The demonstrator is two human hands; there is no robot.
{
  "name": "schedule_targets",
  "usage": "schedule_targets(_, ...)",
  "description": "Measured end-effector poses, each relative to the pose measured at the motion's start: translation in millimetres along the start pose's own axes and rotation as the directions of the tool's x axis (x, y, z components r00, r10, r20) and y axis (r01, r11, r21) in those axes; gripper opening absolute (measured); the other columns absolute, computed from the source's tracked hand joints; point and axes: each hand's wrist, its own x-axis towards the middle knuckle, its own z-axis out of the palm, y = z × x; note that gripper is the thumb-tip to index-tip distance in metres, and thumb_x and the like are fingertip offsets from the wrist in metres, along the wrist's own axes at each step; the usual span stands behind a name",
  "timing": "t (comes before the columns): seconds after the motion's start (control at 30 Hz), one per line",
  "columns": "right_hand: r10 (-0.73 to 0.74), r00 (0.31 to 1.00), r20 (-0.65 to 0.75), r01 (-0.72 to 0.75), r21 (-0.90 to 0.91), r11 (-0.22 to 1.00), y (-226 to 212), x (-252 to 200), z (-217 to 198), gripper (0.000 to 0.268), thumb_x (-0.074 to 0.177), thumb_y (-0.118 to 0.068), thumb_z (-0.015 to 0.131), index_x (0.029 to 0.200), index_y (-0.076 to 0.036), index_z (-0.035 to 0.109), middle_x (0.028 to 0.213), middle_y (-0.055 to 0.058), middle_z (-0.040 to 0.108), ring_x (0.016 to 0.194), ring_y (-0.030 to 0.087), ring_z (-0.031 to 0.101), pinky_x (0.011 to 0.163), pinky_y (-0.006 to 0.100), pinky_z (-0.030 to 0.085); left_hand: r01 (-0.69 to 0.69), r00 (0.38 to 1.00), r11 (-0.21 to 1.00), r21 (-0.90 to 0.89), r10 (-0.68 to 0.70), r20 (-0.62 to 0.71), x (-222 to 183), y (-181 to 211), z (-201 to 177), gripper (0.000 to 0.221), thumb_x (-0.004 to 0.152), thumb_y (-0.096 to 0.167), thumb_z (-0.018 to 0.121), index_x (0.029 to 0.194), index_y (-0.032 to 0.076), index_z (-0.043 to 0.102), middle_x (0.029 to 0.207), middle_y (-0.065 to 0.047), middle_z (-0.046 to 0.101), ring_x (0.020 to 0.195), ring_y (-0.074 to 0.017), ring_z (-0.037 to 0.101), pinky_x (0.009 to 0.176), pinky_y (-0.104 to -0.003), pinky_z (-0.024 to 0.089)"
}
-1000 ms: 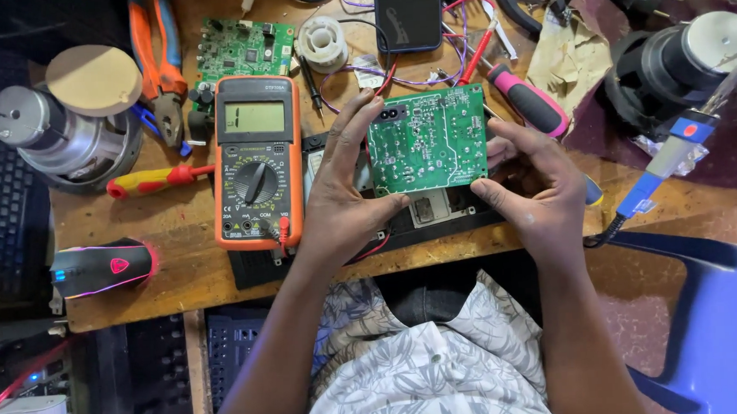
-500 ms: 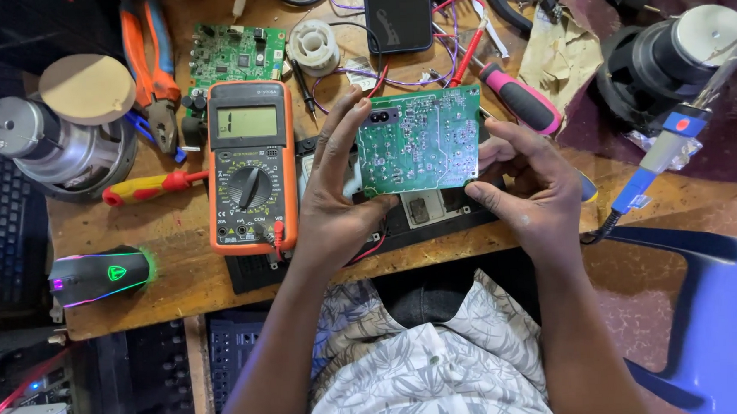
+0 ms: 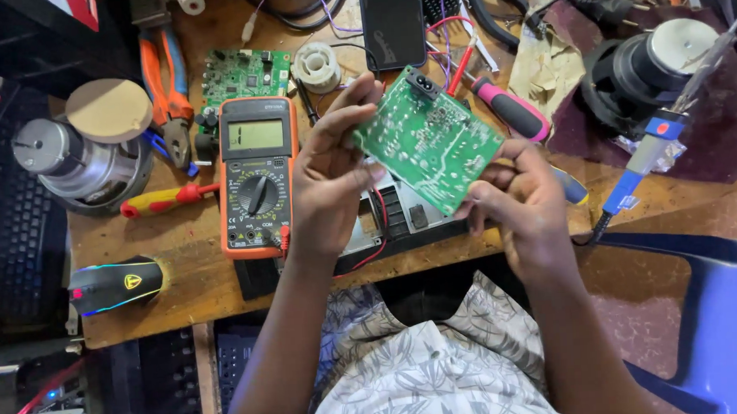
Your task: Soldering components onto a printed circuit board and testing the connections with a digital multimeter.
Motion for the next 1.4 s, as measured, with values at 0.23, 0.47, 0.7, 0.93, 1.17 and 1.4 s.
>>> schedule_targets(0.23, 0.234, 0.958, -0.163, -0.27, -0.252, 0.929, -1.4, -17.8, 9.7, 0.021, 0.099, -0.004, 0.072, 0.116, 0.004, 0.064, 0.083, 0.023, 0.075, 0.052, 0.024, 0.075, 0.031, 0.027, 0.056, 0.093, 0.989, 0.983, 0.161, -0.073, -0.125, 0.5, -21.4, -3.8, 0.061, 0.081, -0.023, 0.062, 0.139, -0.003, 0.066, 0.154, -0.02, 0.062, 0.15, -0.0272, 0.055, 0.121, -0.037, 0.049)
schedule_targets(0.47, -0.649, 0.745, -0.153, 0.033, -0.964, 0.265, -78.0, -29.7, -41.0, 0.008, 0.112, 0.008, 0.069, 0.117, 0.003, 0.073, 0.114, 0.017, 0.074, 0.107, 0.031, 0.07, 0.1, 0.043, 0.054, 0.162, 0.986, 0.649, 0.743, -0.08, -0.145, -3.7, 7.2, 28.9, 0.048, 0.093, -0.013, 0.055, 0.134, 0.01, 0.067, 0.16, -0.012, 0.062, 0.143, -0.019, 0.062, 0.079, -0.023, 0.047)
schedule_targets(0.7, -0.37, 0.853, -0.368, -0.255, -0.912, 0.32, -85.2, -17.7, -58.8, 0.055, 0.102, -0.013, 0.078, 0.146, -0.018, 0.046, 0.121, 0.011, 0.073, 0.087, 0.026, 0.069, 0.081, 0.041, 0.052, -0.01, 1.0, 0.346, 0.938, -0.003, 0.012, -15.5, 7.1, 27.0, 0.044, 0.098, -0.007, 0.063, 0.141, 0.003, 0.063, 0.159, -0.016, 0.057, 0.15, -0.0343, 0.056, 0.125, -0.046, 0.045)
schedule_targets(0.93, -0.257, 0.871, -0.42, 0.068, -0.415, 0.907, -97.2, -29.8, -56.1, 0.019, 0.103, -0.007, 0.061, 0.119, -0.016, 0.065, 0.092, 0.011, 0.061, 0.066, 0.011, 0.055, 0.055, 0.018, 0.047, -0.083, 0.989, 0.118, 0.989, 0.129, 0.068, -35.8, 20.4, 31.1, 0.03, 0.101, -0.001, 0.075, 0.131, -0.001, 0.066, 0.117, -0.014, 0.063, 0.109, -0.0321, 0.061, 0.1, -0.045, 0.05)
schedule_targets(1.17, -0.006, 1.0, -0.007, 0.007, 0.249, 0.969, -61.6, -28.7, -29.6, 0.047, 0.098, -0.017, 0.055, 0.138, 0.001, 0.073, 0.111, 0.038, 0.072, 0.097, 0.048, 0.073, 0.085, 0.049, 0.061, -0.047, 0.999, 0.083, 0.995, -0.004, 0.047, -41.9, 13.8, 41.5, 0.043, 0.103, 0.02, 0.076, 0.137, -0.004, 0.064, 0.127, -0.019, 0.07, 0.118, -0.0358, 0.062, 0.107, -0.049, 0.048)
schedule_targets(1.4, -0.326, 0.944, 0.046, 0.228, -0.808, 0.544, -58.1, 5.0, 20.0, 0.053, 0.093, 0.005, 0.075, 0.145, -0.005, 0.072, 0.115, 0.023, 0.071, 0.109, 0.039, 0.074, 0.099, 0.05, 0.061, 0.016, 0.999, 0.129, 0.992, -0.03, -0.012, -51.2, 1.6, 33.1, 0.062, 0.09, 0.017, 0.086, 0.145, 0.002, 0.064, 0.118, -0.02, 0.073, 0.121, -0.0411, 0.064, 0.101, -0.053, 0.048)
